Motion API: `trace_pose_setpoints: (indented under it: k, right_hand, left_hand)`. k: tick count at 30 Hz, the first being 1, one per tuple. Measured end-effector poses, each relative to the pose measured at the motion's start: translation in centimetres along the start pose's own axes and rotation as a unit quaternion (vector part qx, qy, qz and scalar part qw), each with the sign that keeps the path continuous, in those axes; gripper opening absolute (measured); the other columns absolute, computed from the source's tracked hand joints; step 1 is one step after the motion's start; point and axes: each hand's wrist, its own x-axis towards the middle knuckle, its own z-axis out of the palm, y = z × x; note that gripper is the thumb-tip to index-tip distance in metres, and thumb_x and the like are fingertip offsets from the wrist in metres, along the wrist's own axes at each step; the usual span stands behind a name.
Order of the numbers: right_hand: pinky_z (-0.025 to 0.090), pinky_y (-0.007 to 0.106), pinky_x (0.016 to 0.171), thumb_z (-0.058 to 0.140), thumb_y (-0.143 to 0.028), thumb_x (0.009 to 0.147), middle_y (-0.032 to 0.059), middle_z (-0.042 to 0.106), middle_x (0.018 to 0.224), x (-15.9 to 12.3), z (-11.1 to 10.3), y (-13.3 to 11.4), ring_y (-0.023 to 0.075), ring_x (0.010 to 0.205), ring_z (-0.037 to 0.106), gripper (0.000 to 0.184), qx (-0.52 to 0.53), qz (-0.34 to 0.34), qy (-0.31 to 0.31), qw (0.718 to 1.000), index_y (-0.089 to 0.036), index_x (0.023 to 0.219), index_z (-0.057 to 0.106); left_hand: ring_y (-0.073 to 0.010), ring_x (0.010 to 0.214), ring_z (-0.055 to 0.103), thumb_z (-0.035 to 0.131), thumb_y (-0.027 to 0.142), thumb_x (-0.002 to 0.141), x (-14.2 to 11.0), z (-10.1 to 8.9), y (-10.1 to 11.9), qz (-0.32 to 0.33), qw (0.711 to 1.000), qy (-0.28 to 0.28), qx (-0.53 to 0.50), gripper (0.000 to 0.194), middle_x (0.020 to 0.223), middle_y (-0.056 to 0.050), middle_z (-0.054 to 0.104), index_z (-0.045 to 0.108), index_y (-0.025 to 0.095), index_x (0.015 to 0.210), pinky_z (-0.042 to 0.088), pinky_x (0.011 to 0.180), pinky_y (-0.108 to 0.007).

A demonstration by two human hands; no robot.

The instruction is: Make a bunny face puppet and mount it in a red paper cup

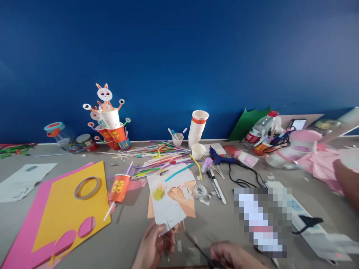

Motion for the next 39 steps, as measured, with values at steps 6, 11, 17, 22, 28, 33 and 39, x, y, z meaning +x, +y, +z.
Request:
trace_pose_setpoints:
  k: [6, 11, 17, 22, 28, 33, 39]
  right_hand:
    - [0.021, 0.015, 0.032, 0.052, -0.072, 0.080, 0.0007, 0.068, 0.059, 0.9, -0.9, 0.4, 0.0025, 0.030, 0.038, 0.053, 0.064, 0.021, -0.033, 0.997, -0.021, 0.079, 0.041]
    - [0.019, 0.014, 0.029, 0.052, -0.069, 0.083, 0.0032, 0.073, 0.068, 3.4, 0.4, -1.0, 0.0023, 0.030, 0.044, 0.050, 0.058, 0.021, -0.054, 0.997, -0.019, 0.084, 0.046]
    - [0.026, 0.014, 0.031, 0.054, -0.068, 0.082, 0.0015, 0.071, 0.066, 5.4, -0.1, -2.4, 0.0034, 0.030, 0.046, 0.051, 0.058, 0.005, -0.047, 0.997, -0.017, 0.086, 0.053]
    - [0.026, 0.015, 0.031, 0.055, -0.071, 0.080, 0.0042, 0.073, 0.068, 5.8, -0.8, -1.8, 0.0046, 0.031, 0.048, 0.057, 0.085, -0.003, -0.032, 0.996, -0.015, 0.093, 0.055]
    - [0.027, 0.015, 0.032, 0.050, -0.073, 0.082, 0.0036, 0.072, 0.066, 6.3, -0.5, -2.1, 0.0044, 0.031, 0.046, 0.059, 0.098, -0.024, -0.032, 0.994, -0.015, 0.090, 0.055]
    - [0.024, 0.015, 0.033, 0.053, -0.068, 0.083, 0.0029, 0.071, 0.066, 6.0, -2.0, -2.4, 0.0034, 0.032, 0.045, 0.052, 0.047, -0.030, -0.047, 0.997, -0.017, 0.082, 0.050]
    - [0.026, 0.016, 0.033, 0.059, -0.055, 0.083, -0.0023, 0.067, 0.058, 6.8, -3.9, -3.3, 0.0042, 0.031, 0.042, 0.039, -0.038, 0.023, -0.102, 0.994, -0.019, 0.074, 0.050]
  left_hand:
    - [-0.0190, 0.060, 0.059, 0.072, 0.038, 0.072, -1.0, -2.0, 2.9, 0.026, 0.999, 0.002, 0.041, 0.032, 0.071, -0.005, 0.066, 0.064, 0.016, 0.093, 0.045, 0.045, -0.026]
    - [-0.0215, 0.073, 0.065, 0.076, 0.033, 0.071, -1.1, -4.7, 4.7, 0.043, 0.996, 0.075, -0.015, 0.026, 0.085, -0.004, 0.069, 0.060, 0.019, 0.085, 0.049, 0.049, -0.026]
    - [-0.0222, 0.082, 0.068, 0.079, 0.036, 0.071, -2.2, -3.8, 1.5, -0.030, 0.985, 0.100, -0.135, 0.049, 0.109, -0.009, 0.070, 0.060, 0.020, 0.113, 0.050, 0.057, -0.027]
    - [-0.0149, 0.064, 0.061, 0.086, 0.024, 0.064, -2.9, -2.2, 0.2, -0.016, 0.995, 0.003, -0.097, 0.047, 0.091, -0.007, 0.071, 0.068, 0.017, 0.106, 0.041, 0.049, -0.022]
    - [-0.0127, 0.057, 0.059, 0.088, 0.027, 0.061, -1.4, 0.9, 0.5, -0.069, 0.988, 0.066, -0.126, 0.034, 0.078, -0.005, 0.070, 0.068, 0.014, 0.086, 0.039, 0.046, -0.021]
    - [-0.0139, 0.054, 0.060, 0.089, 0.023, 0.055, -0.8, 0.2, 0.7, -0.034, 0.987, 0.106, -0.112, 0.036, 0.069, -0.004, 0.069, 0.066, 0.012, 0.080, 0.040, 0.044, -0.022]
    - [-0.0192, 0.063, 0.066, 0.078, 0.023, 0.065, -1.7, -1.2, 1.7, -0.022, 0.991, 0.096, -0.094, 0.026, 0.079, -0.010, 0.073, 0.067, 0.011, 0.085, 0.049, 0.051, -0.026]
